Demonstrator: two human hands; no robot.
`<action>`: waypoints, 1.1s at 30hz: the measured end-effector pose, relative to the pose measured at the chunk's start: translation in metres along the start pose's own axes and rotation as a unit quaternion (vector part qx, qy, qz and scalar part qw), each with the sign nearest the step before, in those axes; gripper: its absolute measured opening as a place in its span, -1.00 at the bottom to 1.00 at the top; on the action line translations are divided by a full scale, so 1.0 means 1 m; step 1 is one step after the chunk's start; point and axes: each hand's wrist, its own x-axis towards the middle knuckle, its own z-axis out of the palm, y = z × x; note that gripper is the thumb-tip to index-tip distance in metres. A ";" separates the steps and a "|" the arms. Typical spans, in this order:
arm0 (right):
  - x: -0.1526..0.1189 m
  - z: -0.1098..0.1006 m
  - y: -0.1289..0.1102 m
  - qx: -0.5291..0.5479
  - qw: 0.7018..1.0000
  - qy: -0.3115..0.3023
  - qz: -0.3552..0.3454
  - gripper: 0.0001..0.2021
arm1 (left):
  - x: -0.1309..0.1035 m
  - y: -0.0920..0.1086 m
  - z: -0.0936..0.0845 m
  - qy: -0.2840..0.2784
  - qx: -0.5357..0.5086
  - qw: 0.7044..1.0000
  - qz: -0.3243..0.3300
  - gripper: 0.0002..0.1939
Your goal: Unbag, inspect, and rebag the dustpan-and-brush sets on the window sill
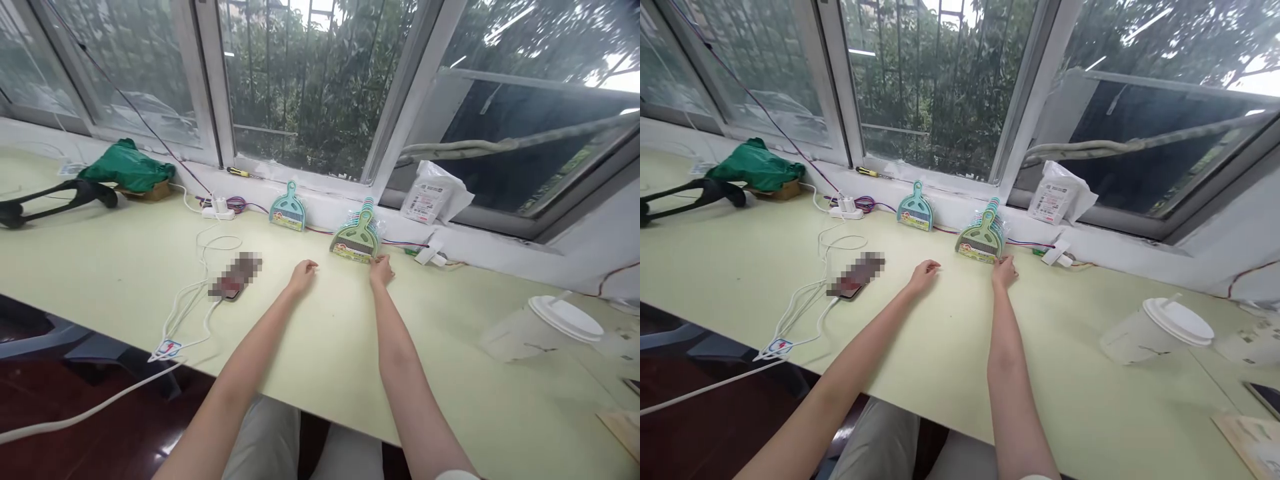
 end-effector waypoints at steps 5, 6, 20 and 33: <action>-0.005 -0.009 0.000 -0.037 0.994 0.020 -0.103 -0.90 | 0.005 -0.001 0.000 0.008 -0.023 1.000 0.005 -0.68; -0.008 -0.011 0.001 -0.022 0.993 0.018 -0.116 -0.89 | 0.005 -0.001 0.000 0.017 -0.035 0.999 0.002 -0.68; -0.099 -0.067 0.028 0.260 0.939 -0.204 -0.093 -0.73 | -0.007 0.021 -0.009 -0.154 -0.257 0.944 -0.137 -0.61; -0.162 -0.085 -0.022 0.234 0.924 -0.283 -0.101 -0.53 | -0.021 0.034 0.023 -0.127 -0.408 0.896 -0.123 -0.59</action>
